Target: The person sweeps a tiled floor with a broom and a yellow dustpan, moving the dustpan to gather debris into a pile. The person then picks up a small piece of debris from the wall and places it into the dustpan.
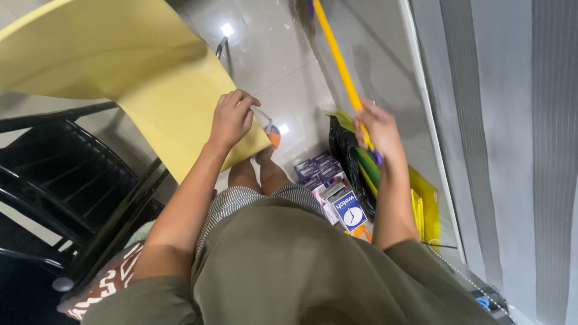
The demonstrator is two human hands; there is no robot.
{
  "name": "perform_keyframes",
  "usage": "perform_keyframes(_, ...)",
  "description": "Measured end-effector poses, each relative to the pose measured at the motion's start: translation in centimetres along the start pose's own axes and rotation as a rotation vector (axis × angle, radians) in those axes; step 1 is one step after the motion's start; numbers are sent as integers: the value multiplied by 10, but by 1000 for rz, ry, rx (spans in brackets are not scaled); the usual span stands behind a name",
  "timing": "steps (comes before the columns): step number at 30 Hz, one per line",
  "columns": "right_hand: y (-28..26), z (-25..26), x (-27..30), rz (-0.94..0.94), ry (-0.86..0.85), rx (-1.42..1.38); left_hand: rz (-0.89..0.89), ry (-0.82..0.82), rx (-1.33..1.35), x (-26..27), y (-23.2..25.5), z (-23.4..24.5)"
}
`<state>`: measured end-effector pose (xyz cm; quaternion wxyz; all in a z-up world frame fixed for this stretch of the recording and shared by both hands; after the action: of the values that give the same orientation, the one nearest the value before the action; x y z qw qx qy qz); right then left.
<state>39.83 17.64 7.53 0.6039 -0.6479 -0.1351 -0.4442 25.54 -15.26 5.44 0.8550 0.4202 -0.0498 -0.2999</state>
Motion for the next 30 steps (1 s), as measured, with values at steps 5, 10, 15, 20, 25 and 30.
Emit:
perform_keyframes(5,-8,-54,-170,133,-127,-112,27,9,-18,-5,-6,1)
perform_keyframes(10,30,-136,-325,-11,-82,-168,45,13,-22,-6,-14,-4)
perform_keyframes(15,127,-122,-302,-345,-13,26,93,0,-40,-8,-29,-6)
perform_keyframes(20,124,-43,-200,-143,-139,143,58,-20,-34,-12,-33,-6)
perform_keyframes(25,50,30,-96,-97,-46,266,41,-33,-19,-23,-33,-7)
perform_keyframes(30,81,15,-188,232,98,392,29,-51,-20,-35,-27,-19)
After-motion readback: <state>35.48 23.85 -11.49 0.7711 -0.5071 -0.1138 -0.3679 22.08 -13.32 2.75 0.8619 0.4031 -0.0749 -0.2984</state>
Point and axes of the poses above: each hand's wrist, its own x-axis away from the middle knuckle, its own z-axis out of the back of the hand, y = z × x, the point moved 7 cm from there along -x, towards the middle knuckle, and after that the axes turned 2 degrees about -x, right-handed, at the moved point
